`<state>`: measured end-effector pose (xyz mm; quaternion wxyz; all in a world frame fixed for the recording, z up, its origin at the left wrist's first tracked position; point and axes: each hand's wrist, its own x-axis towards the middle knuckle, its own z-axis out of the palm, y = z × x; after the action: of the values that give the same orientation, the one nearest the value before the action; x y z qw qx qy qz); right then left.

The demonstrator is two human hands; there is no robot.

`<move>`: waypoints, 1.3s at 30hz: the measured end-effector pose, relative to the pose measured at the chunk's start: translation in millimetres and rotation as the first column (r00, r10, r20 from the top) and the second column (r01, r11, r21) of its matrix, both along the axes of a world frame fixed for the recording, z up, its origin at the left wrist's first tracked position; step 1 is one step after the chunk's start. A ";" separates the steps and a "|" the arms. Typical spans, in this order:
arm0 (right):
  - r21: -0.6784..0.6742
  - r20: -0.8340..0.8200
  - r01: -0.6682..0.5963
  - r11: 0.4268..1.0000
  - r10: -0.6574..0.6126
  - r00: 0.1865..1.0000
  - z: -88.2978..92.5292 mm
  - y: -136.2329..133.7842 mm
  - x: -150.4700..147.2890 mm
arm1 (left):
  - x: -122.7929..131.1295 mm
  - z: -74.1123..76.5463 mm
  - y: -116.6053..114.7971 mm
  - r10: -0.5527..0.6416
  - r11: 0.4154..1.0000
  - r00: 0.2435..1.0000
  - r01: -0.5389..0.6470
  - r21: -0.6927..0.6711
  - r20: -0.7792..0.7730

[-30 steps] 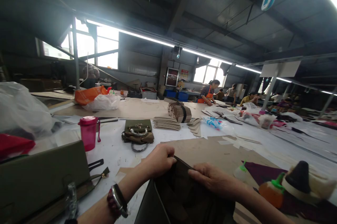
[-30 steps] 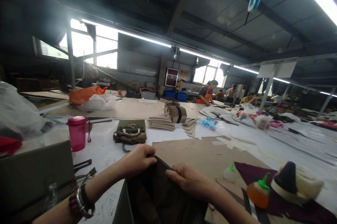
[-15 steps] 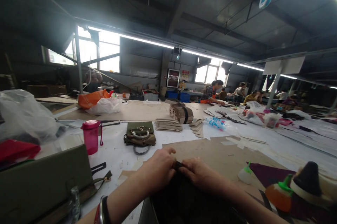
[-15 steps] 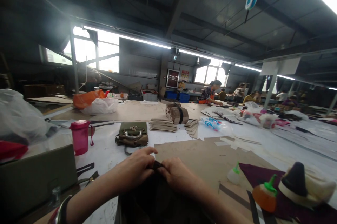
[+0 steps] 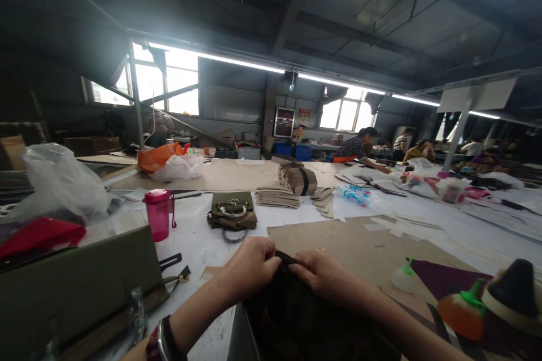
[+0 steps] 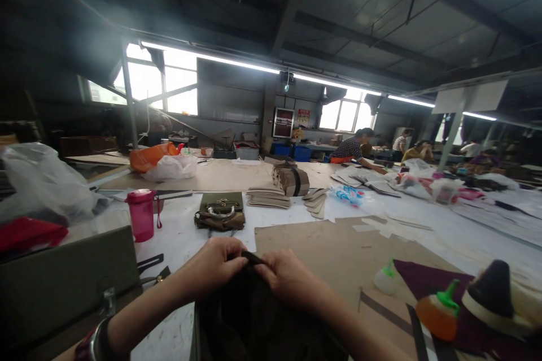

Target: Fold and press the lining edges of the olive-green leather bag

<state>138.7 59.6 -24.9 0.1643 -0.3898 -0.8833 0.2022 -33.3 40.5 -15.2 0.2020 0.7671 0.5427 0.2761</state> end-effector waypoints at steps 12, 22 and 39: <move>-0.045 -0.032 -0.068 0.997 0.066 0.997 -2.8 6.9 -2.1 | -0.2 -0.1 8.1 0.051 0.998 0.999 -0.050 -0.026 0.017; -0.094 -0.120 -0.108 0.990 0.096 0.988 -2.5 10.6 1.4 | 6.9 -0.3 12.6 0.056 0.998 0.998 -0.056 0.022 -0.034; 0.148 0.109 0.121 0.982 -0.138 0.984 5.0 -1.5 -6.5 | 9.0 -7.3 19.8 0.019 1.000 0.982 -0.017 0.008 -0.187</move>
<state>132.2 58.1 -19.9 0.1512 -0.4454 -0.8762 0.1048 -24.2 60.3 -22.5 0.1452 0.7853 0.5653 0.2064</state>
